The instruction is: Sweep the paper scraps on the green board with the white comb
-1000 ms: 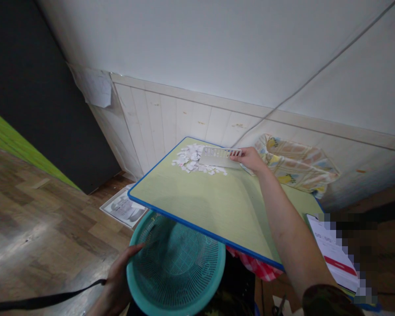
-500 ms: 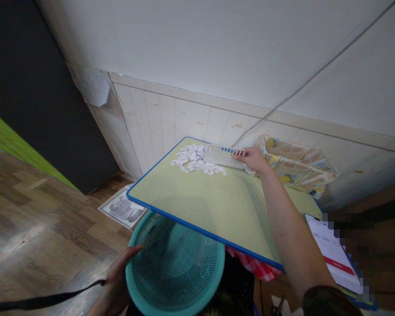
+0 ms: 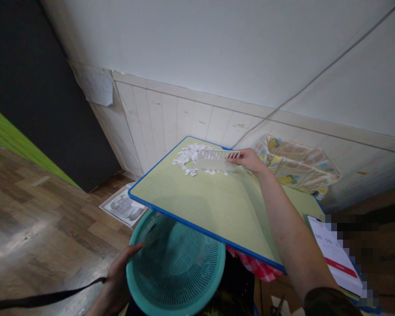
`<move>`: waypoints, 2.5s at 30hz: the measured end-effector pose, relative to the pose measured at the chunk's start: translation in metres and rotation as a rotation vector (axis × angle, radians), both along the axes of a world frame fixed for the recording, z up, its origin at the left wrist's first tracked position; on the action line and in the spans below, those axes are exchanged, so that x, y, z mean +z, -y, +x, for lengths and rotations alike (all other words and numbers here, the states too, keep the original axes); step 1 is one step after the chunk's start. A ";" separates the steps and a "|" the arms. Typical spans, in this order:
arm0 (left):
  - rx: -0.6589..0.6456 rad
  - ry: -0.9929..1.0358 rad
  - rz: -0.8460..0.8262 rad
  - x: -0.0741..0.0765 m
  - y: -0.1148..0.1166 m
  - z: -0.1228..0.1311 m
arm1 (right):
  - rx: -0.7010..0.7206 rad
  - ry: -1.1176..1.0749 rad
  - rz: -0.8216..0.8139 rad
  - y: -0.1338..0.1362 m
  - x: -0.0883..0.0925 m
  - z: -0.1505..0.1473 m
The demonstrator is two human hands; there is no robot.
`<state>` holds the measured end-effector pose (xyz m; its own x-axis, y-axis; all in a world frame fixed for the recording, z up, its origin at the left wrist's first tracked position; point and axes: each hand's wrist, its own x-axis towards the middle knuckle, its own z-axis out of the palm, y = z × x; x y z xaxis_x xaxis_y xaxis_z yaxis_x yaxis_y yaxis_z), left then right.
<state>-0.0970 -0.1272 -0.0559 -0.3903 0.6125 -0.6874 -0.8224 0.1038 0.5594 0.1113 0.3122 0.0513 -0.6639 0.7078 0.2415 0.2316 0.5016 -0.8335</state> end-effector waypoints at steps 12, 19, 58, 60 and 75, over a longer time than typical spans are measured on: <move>-0.026 -0.038 0.003 0.003 0.000 0.001 | -0.051 -0.065 -0.042 -0.004 0.000 0.008; -0.033 -0.040 0.004 0.009 -0.003 0.003 | -0.068 -0.048 0.025 -0.008 -0.004 0.004; 0.030 -0.090 -0.039 0.019 -0.007 0.009 | -0.011 0.092 -0.097 0.011 0.025 0.016; 0.017 -0.084 -0.036 0.015 -0.006 0.008 | -0.022 0.096 -0.099 0.011 0.025 0.017; 0.034 -0.067 -0.057 0.022 -0.009 0.012 | -0.017 0.054 -0.080 0.010 0.012 0.004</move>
